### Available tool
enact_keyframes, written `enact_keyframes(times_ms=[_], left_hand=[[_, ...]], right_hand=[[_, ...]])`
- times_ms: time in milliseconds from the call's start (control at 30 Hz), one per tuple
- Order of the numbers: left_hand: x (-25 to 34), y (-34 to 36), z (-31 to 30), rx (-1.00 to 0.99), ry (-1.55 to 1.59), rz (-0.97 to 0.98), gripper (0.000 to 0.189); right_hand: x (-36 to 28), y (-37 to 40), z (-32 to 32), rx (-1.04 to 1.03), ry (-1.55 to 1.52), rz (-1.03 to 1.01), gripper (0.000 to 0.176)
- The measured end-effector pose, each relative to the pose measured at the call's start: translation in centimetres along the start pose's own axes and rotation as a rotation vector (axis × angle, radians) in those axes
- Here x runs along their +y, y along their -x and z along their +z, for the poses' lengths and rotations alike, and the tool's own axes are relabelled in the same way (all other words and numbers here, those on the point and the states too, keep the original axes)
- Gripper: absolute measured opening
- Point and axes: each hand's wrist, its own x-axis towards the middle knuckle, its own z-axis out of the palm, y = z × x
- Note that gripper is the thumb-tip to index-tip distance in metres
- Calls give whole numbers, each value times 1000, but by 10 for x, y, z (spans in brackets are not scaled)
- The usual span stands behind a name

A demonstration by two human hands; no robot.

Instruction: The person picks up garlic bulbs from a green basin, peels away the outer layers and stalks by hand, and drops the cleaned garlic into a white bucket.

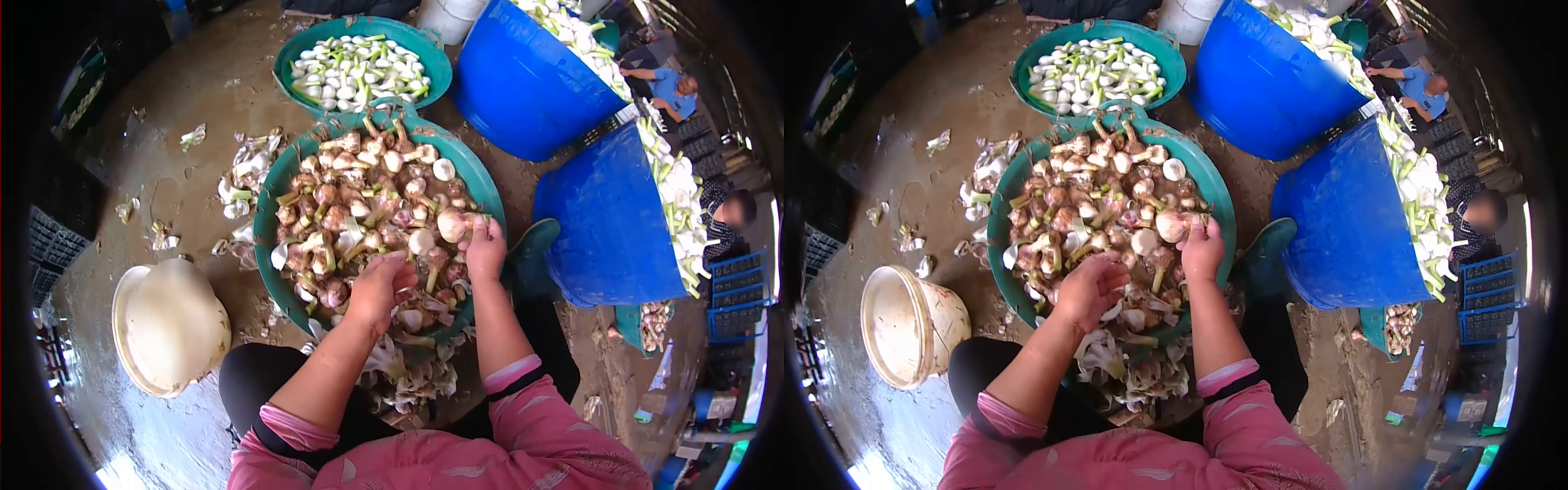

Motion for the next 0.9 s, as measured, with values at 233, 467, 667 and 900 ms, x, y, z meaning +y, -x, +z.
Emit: enact_keyframes(times_ms=[233, 467, 667, 900], left_hand=[[3, 24, 1, -538, 407, -228, 49], [4, 65, 2, -291, -197, 269, 38], [0, 71, -6, -202, -477, 621, 26], [10, 86, -3, -265, -417, 503, 25]], right_hand=[[-74, 91, -10, -332, -466, 292, 25], [-117, 131, -42, -429, 349, -235, 27], [-130, 148, -48, -407, 527, -488, 20], [-133, 142, -53, -410, 573, -525, 17]])
